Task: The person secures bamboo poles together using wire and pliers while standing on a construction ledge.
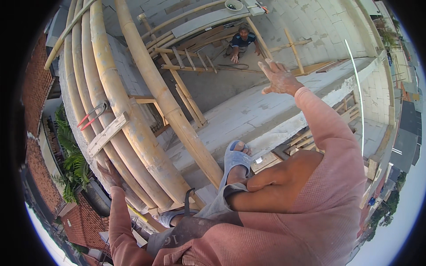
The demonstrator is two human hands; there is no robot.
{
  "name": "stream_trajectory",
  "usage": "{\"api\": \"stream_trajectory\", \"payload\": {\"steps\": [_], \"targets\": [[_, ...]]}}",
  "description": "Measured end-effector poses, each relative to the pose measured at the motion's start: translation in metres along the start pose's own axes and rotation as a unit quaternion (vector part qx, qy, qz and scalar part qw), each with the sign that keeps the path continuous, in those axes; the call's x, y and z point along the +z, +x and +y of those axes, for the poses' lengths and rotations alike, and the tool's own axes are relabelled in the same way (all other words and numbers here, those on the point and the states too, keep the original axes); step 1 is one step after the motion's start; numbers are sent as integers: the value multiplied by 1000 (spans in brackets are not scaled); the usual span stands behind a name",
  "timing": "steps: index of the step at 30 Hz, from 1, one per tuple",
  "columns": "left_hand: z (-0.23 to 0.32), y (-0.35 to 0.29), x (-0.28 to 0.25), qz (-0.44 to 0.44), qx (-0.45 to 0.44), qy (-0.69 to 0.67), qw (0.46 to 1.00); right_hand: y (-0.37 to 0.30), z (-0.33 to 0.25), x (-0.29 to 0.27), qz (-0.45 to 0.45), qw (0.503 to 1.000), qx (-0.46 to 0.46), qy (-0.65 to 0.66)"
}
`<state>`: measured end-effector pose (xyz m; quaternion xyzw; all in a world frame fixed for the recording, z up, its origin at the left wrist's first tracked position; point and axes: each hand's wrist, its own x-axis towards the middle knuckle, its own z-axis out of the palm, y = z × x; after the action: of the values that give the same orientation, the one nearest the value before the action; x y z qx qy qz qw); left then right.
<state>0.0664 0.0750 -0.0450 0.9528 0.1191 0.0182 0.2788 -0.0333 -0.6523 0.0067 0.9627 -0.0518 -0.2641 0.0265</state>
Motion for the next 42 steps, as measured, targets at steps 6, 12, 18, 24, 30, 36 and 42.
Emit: {"api": "stream_trajectory", "payload": {"steps": [6, 12, 18, 24, 30, 36, 42], "targets": [[4, 1, -1, 2, -13, -5, 1000, 17, -14, -37, 148, 984, 90, -51], [-24, 1, 2, 34, 15, 14, 999, 79, -8, -102, 379, 850, 189, 315], [-31, 3, 1, 71, 20, 34, 997, 72, -32, -177, 457, 733, 57, 500], [7, -3, -16, -38, -46, 76, 995, 20, -93, -228, 309, 844, -63, 434], [-17, 29, -45, -273, -85, 135, 949, -28, -221, -275, 11, 862, -252, 440], [130, 39, -150, -473, -76, 101, 872, -31, -370, -259, -161, 831, -363, 390], [141, -8, -136, -331, -157, -479, 798, -52, -462, -184, -224, 751, -345, 517]]}}
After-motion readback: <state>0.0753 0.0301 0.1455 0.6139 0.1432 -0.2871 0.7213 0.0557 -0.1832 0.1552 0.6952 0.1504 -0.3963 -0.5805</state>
